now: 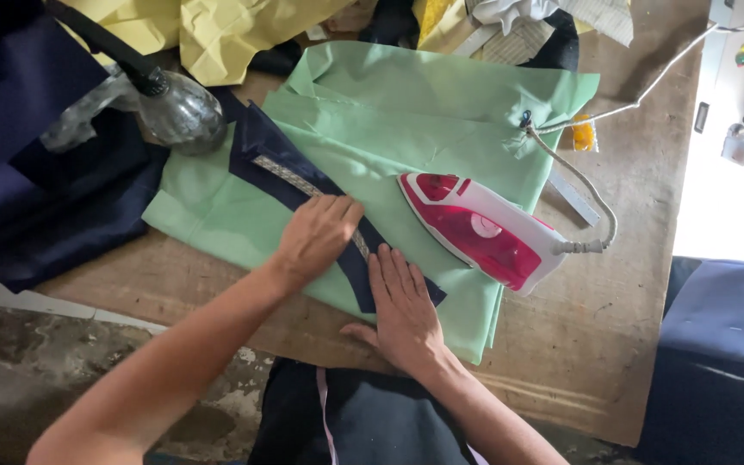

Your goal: The person is seen at a sewing machine briefly before moving to a workbench to iron several small pieces of dark blue fabric using a steam iron and a spray bottle.

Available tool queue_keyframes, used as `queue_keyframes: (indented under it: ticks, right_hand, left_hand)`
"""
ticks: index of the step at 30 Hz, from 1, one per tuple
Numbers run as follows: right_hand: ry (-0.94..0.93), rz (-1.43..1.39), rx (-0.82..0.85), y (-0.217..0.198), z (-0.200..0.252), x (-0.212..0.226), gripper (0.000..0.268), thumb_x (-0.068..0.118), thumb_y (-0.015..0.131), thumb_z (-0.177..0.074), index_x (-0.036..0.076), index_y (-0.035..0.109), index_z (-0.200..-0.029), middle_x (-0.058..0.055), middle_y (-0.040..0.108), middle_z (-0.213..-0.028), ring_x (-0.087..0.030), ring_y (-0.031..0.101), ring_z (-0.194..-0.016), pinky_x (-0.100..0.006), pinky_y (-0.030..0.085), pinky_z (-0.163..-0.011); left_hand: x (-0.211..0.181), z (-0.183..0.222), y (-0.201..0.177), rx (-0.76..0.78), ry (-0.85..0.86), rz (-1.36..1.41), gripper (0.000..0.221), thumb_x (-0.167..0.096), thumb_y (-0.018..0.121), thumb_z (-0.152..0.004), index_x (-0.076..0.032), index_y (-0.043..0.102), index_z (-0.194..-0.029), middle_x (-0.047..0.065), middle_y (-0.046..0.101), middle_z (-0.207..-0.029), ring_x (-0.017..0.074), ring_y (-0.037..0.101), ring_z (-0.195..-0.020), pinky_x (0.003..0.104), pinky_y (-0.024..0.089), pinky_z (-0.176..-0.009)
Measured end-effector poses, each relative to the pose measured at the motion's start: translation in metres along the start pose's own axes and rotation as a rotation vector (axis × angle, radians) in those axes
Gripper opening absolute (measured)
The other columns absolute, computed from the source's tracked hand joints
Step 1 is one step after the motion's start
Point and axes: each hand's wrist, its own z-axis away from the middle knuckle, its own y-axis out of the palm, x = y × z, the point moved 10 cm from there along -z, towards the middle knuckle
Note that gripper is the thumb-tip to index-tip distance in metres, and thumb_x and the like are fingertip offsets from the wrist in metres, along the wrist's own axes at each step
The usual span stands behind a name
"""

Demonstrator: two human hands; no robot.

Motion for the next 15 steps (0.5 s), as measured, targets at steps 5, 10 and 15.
queue_keyframes:
  ticks: [5, 10, 15]
  right_hand:
    - [0.009, -0.01, 0.039, 0.006, 0.0, -0.003, 0.126, 0.086, 0.058, -0.075, 0.007, 0.016, -0.164, -0.016, 0.017, -0.17, -0.032, 0.015, -0.156, -0.046, 0.008, -0.127]
    - [0.033, -0.034, 0.05, 0.0, 0.023, -0.014, 0.12, 0.082, 0.057, -0.079, 0.006, 0.018, -0.164, -0.016, 0.019, -0.17, -0.032, 0.017, -0.156, -0.046, 0.011, -0.126]
    - [0.047, -0.011, 0.068, -0.001, 0.046, -0.026, 0.121, 0.08, 0.061, -0.078, 0.006, 0.019, -0.163, -0.015, 0.019, -0.17, -0.033, 0.018, -0.156, -0.048, 0.016, -0.125]
  left_hand:
    - [-0.01, -0.003, -0.059, -0.017, -0.138, 0.017, 0.039, -0.036, 0.067, -0.095, -0.007, 0.071, -0.12, 0.017, 0.066, -0.124, 0.0304, 0.063, -0.116, 0.051, 0.044, -0.105]
    - [-0.015, -0.001, -0.056, 0.031, -0.239, 0.008, 0.047, -0.045, 0.062, -0.098, -0.007, 0.07, -0.124, 0.017, 0.065, -0.13, 0.032, 0.061, -0.122, 0.067, 0.033, -0.11]
    - [-0.026, -0.004, -0.053, 0.103, -0.396, -0.017, 0.073, -0.065, 0.065, -0.089, -0.002, 0.068, -0.127, 0.021, 0.065, -0.133, 0.0359, 0.058, -0.128, 0.076, 0.023, -0.112]
